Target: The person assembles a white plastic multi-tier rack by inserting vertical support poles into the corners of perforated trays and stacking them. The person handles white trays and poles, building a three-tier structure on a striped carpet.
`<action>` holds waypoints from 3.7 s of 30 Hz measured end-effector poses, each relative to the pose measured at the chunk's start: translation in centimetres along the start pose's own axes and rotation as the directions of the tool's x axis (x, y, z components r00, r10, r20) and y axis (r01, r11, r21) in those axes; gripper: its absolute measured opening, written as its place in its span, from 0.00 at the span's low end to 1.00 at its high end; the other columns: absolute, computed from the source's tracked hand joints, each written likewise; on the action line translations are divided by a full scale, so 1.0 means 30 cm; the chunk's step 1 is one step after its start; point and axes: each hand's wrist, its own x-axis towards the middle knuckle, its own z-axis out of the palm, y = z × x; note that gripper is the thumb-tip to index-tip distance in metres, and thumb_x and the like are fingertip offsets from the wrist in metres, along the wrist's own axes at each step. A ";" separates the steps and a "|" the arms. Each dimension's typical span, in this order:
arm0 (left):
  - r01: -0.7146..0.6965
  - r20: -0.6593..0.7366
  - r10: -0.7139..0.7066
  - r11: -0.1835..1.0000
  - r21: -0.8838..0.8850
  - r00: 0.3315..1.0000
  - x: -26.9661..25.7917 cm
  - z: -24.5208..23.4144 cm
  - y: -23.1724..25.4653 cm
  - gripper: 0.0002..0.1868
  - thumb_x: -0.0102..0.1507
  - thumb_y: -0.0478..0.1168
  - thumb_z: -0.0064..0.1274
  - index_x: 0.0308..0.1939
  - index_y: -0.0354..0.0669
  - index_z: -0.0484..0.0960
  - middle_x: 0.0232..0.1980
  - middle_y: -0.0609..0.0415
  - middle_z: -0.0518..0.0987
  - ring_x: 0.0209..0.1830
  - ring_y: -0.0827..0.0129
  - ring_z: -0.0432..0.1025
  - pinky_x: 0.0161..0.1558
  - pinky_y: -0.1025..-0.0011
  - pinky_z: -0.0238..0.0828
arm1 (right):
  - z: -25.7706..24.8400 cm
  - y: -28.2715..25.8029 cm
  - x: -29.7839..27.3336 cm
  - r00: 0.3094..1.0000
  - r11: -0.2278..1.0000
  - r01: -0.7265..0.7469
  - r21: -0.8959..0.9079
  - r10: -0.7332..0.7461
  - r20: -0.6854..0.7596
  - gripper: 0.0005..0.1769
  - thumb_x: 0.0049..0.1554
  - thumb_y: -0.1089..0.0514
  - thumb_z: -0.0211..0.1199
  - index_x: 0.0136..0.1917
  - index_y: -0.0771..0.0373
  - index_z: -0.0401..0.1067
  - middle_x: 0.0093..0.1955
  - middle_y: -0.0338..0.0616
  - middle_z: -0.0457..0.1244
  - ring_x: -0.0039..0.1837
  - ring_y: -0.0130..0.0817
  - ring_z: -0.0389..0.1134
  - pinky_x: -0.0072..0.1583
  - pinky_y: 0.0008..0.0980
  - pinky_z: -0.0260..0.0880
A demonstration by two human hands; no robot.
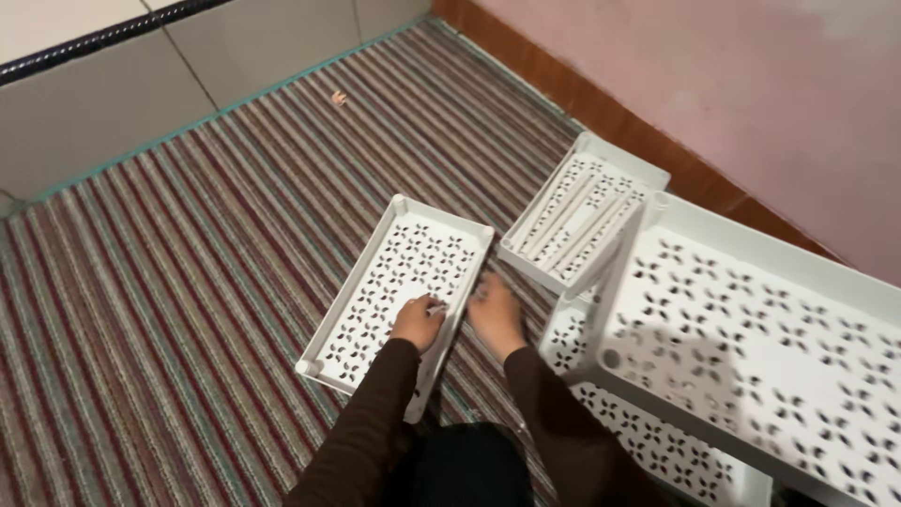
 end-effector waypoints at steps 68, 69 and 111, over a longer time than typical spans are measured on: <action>0.162 0.045 -0.196 0.636 -0.755 0.980 -0.572 -1.053 0.487 0.30 0.65 0.60 0.47 0.68 0.53 0.73 0.57 0.55 0.80 0.56 0.62 0.72 0.50 0.60 0.70 | -1.031 -0.374 -0.593 0.882 0.922 -0.244 0.302 0.082 0.465 0.24 0.61 0.58 0.49 0.58 0.84 0.69 0.44 0.65 0.71 0.36 0.40 0.76 0.39 0.32 0.80; 0.169 0.049 -0.197 0.661 -0.731 0.979 -0.582 -1.098 0.541 0.30 0.67 0.61 0.47 0.68 0.53 0.73 0.57 0.54 0.79 0.55 0.60 0.71 0.48 0.61 0.69 | -1.072 -0.410 -0.591 0.899 0.928 -0.220 0.301 0.073 0.431 0.23 0.61 0.58 0.49 0.58 0.82 0.69 0.44 0.64 0.71 0.36 0.40 0.76 0.39 0.32 0.80; 0.268 0.389 0.150 0.505 -0.820 0.909 -0.498 -0.255 1.188 0.19 0.52 0.43 0.49 0.43 0.34 0.78 0.40 0.46 0.79 0.40 0.57 0.73 0.41 0.59 0.73 | -1.739 -0.052 -0.457 0.959 0.811 0.272 -0.519 -0.271 0.079 0.26 0.62 0.55 0.54 0.71 0.65 0.65 0.67 0.59 0.62 0.68 0.56 0.63 0.68 0.45 0.62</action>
